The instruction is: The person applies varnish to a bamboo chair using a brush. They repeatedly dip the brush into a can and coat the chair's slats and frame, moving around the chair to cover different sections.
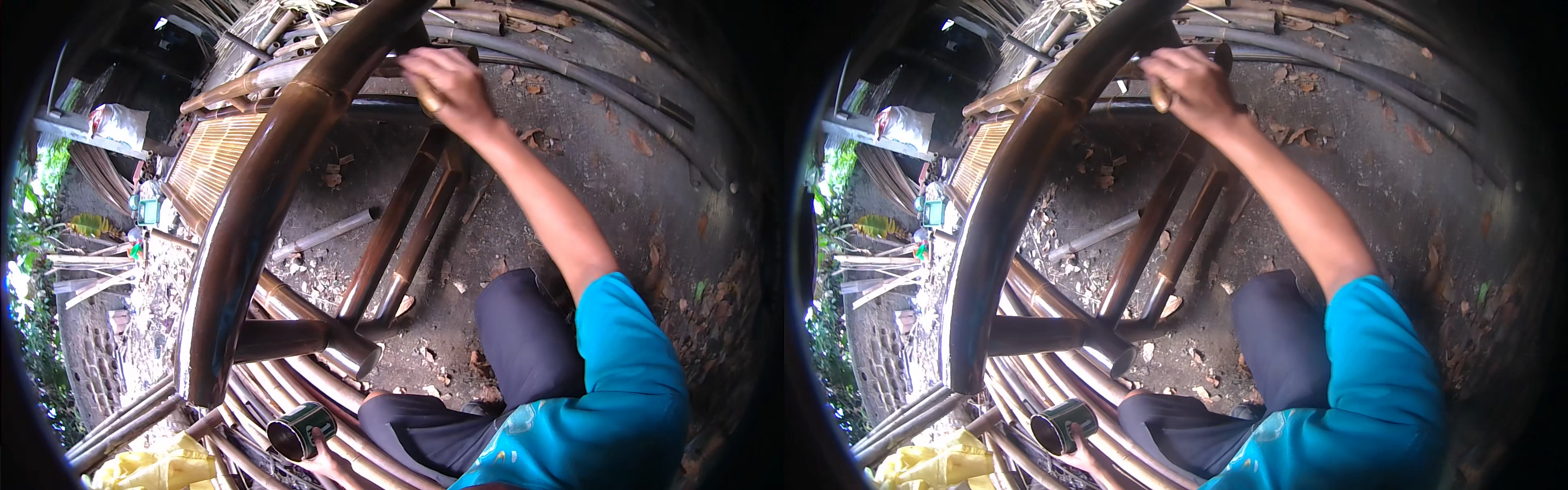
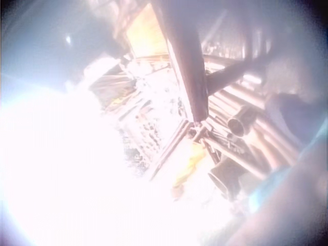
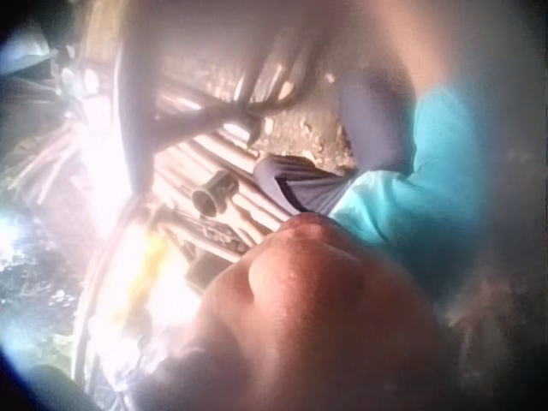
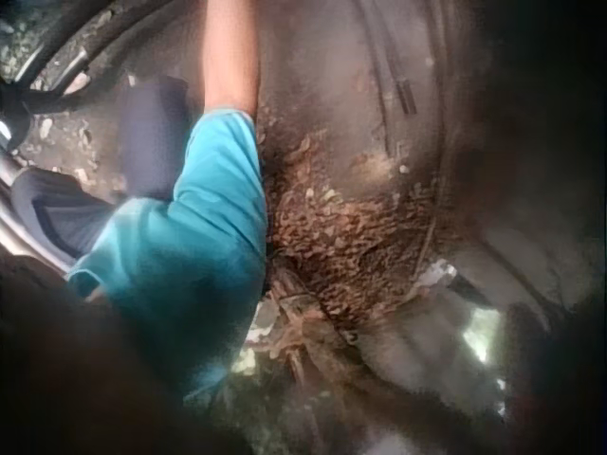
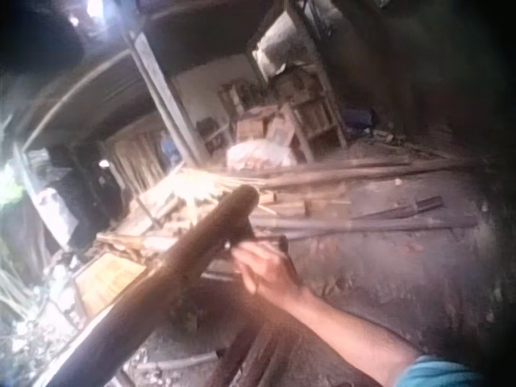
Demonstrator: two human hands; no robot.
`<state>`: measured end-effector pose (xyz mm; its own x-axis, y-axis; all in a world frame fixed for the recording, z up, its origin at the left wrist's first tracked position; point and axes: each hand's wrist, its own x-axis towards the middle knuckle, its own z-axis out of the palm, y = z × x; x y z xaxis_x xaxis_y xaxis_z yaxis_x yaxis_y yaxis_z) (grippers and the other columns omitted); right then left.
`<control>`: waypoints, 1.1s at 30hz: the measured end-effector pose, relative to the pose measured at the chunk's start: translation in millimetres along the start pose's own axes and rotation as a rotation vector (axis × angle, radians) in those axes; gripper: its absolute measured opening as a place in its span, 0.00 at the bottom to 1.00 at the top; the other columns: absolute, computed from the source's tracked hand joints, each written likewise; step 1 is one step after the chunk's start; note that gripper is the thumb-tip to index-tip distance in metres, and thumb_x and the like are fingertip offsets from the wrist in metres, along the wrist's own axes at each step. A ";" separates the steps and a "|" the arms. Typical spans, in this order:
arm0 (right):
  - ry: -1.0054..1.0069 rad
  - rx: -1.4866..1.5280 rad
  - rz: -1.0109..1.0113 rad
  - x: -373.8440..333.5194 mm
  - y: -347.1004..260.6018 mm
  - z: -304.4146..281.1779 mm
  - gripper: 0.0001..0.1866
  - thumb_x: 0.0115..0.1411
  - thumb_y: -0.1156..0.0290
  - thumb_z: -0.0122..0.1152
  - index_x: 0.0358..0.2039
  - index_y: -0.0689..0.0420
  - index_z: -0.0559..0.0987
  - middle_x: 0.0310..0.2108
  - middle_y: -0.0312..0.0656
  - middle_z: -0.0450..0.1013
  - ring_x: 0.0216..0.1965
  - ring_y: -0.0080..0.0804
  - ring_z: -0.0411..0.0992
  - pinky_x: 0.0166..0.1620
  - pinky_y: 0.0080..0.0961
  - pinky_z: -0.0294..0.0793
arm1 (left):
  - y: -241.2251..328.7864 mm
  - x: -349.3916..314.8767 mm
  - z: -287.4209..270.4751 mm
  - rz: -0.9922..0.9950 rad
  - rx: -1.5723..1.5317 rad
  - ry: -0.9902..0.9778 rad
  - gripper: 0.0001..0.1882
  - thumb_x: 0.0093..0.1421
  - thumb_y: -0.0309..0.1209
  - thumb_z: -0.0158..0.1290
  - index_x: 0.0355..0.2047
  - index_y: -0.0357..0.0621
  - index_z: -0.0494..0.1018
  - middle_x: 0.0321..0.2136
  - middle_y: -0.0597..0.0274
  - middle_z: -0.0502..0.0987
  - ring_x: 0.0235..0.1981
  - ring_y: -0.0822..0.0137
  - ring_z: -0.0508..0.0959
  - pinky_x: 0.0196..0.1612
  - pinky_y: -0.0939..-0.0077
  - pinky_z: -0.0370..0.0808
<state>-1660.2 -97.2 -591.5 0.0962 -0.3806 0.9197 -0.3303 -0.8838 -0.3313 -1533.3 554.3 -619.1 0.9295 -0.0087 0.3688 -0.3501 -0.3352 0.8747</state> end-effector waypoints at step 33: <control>-0.652 -0.178 -0.048 -84.0 12.3 -24.2 0.21 0.53 0.77 0.60 0.49 0.51 0.81 0.47 0.48 0.76 0.54 0.46 0.73 0.52 0.42 0.78 | 7.0 -16.1 15.0 -0.035 -0.110 0.036 0.40 0.52 0.20 0.68 0.64 0.38 0.62 0.58 0.51 0.71 0.55 0.57 0.73 0.62 0.59 0.69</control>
<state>-1695.0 -69.5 -667.7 0.6429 -0.4777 0.5988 -0.4556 -0.8669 -0.2024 -1549.0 537.9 -623.7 0.9373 0.0355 0.3467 -0.3300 -0.2291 0.9158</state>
